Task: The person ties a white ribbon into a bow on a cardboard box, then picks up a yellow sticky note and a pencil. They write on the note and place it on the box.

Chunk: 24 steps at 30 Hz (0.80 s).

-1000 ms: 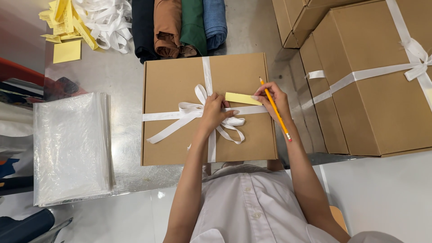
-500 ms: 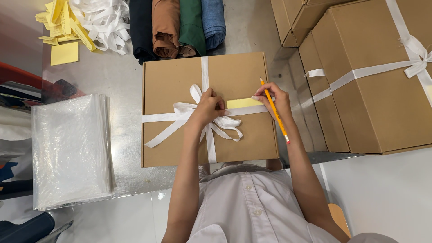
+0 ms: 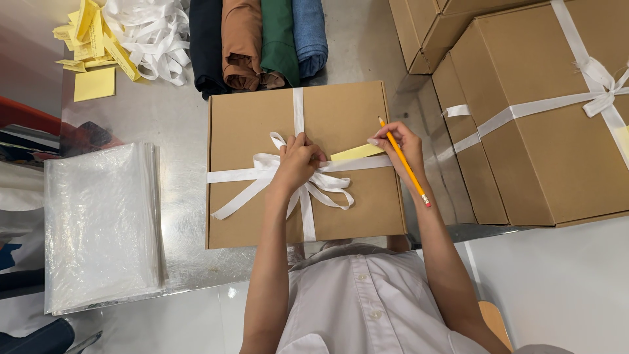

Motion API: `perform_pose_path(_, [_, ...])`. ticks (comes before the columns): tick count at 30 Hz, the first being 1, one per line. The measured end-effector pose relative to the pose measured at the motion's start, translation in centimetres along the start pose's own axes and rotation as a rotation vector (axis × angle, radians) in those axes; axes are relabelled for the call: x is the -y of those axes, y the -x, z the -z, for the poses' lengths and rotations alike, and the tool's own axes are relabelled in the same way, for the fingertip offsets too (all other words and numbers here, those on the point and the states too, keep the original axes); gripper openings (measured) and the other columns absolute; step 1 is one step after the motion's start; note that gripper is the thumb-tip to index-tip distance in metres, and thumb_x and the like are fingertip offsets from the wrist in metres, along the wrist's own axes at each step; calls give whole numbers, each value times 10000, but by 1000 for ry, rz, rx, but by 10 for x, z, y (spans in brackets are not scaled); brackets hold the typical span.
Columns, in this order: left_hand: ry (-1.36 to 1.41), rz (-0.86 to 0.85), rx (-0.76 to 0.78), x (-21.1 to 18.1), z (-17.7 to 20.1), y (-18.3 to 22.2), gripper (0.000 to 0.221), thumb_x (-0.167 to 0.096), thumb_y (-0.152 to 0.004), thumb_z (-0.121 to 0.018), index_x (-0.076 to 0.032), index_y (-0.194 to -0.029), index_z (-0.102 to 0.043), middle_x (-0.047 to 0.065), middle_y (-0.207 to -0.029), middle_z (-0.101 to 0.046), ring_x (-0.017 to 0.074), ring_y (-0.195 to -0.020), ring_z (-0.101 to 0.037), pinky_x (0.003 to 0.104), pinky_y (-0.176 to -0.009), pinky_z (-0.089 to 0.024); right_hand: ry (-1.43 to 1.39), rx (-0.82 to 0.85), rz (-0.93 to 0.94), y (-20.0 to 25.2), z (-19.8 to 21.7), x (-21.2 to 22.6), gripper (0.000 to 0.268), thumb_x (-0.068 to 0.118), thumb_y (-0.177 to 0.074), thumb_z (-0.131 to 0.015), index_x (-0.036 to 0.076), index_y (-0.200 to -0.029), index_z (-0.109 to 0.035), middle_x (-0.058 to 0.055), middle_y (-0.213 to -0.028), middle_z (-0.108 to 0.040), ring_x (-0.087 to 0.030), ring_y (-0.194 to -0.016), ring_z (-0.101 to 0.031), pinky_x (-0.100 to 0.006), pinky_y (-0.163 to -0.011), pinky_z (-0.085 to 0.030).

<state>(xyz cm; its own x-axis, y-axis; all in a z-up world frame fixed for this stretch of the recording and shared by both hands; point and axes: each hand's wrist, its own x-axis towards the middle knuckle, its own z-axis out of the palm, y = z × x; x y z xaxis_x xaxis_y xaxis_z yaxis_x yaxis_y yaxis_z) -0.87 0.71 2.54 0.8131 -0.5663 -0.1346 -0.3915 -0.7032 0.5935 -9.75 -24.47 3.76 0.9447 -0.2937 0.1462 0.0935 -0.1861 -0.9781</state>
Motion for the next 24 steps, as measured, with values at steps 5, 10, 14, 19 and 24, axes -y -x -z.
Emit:
perform_pose_path(5, [-11, 9, -10, 7, -7, 0, 76, -233, -840, -792, -202, -867, -729, -9, -995, -481, 209, -1059, -457, 372, -946, -344, -71, -82, -30, -2, -2, 0, 210, 40, -911, -783, 76, -1036, -619, -92, -938, -723, -119, -894, -648, -262, -881, -544])
perform_pose_path(10, [13, 15, -14, 2, -4, 4, 74, -207, -837, -790, -177, -873, -733, -2, -982, -476, 215, -1038, -462, 371, -933, -339, -87, -104, -17, 2, -5, 0, 214, 48, -922, -781, 76, -1046, -608, -90, -961, -720, -107, -895, -657, -247, -880, -544])
perform_pose_path(14, [29, 8, -30, -2, -2, 6, 71, -220, -850, -781, -178, -893, -744, 5, -987, -482, 223, -1048, -471, 374, -938, -344, -4, 13, 17, 6, -6, 4, 210, -2, -901, -772, 58, -1046, -633, -128, -954, -738, -164, -914, -705, -303, -888, -555])
perform_pose_path(19, [46, 4, -39, -7, 4, 8, 66, -220, -873, -762, -169, -913, -747, 12, -990, -483, 228, -1050, -473, 372, -936, -350, 110, 96, 36, 5, 2, -7, 186, -6, -894, -769, 65, -1026, -659, -119, -944, -756, -195, -915, -735, -331, -902, -553])
perform_pose_path(24, [67, 0, -54, -3, 2, 8, 72, -242, -895, -741, -171, -909, -735, 9, -991, -474, 226, -1047, -463, 366, -932, -343, 148, 168, 46, 4, 9, -8, 181, -20, -888, -765, 62, -1020, -673, -137, -933, -755, -220, -904, -729, -348, -883, -553])
